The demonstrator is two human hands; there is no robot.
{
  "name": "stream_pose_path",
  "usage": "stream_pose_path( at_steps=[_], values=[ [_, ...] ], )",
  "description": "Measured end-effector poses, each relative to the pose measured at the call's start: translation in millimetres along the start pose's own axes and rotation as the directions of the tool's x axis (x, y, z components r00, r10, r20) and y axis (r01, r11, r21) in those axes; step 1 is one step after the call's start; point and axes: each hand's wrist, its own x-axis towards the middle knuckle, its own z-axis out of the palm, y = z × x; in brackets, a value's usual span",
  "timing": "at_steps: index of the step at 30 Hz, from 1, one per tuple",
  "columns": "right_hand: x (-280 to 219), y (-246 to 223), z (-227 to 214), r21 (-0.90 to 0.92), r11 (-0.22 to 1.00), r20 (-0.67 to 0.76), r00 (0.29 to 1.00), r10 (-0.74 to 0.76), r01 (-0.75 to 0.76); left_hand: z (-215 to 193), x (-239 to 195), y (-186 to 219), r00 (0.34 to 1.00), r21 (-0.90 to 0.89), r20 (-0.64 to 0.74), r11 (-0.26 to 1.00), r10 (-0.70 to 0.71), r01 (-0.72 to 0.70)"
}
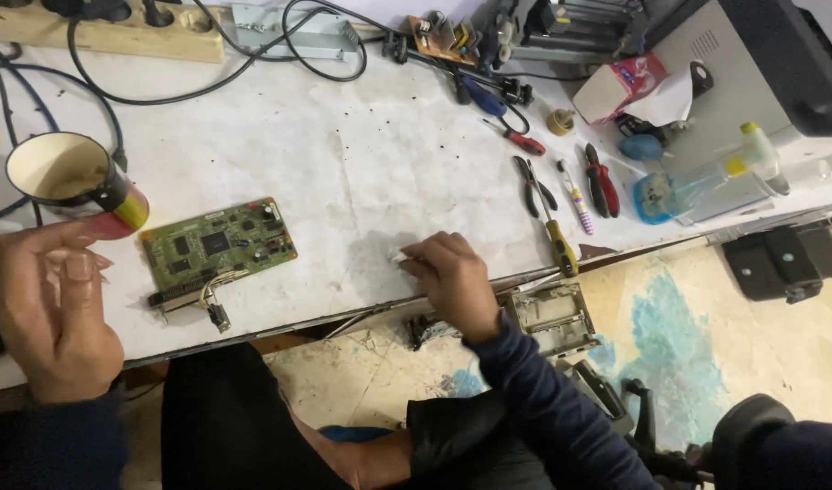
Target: The person cleans a circuit board using a toothbrush. They wipe the board on both sides, turning it over to reach different areas, and continue brushing until the clip ends.
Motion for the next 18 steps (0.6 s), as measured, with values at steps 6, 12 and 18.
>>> stream_pose_path(
  at_steps=[6, 12, 18],
  values=[
    [30, 87, -33, -0.112, 0.904, -0.188, 0.902, 0.389, -0.413, 3, 3, 3, 0.998, -0.078, -0.044, 0.996, -0.051, 0.048],
    [30, 75, -1, -0.116, 0.938, -0.231, 0.927, 0.295, -0.327, 2, 6, 15, 0.995, -0.114, -0.014, 0.989, -0.097, 0.094],
    [16, -40, 39, 0.038, 0.999, -0.098, 0.995, -0.017, 0.021, 6, 5, 8, 0.996, -0.077, -0.045, 0.994, -0.077, 0.074]
  ],
)
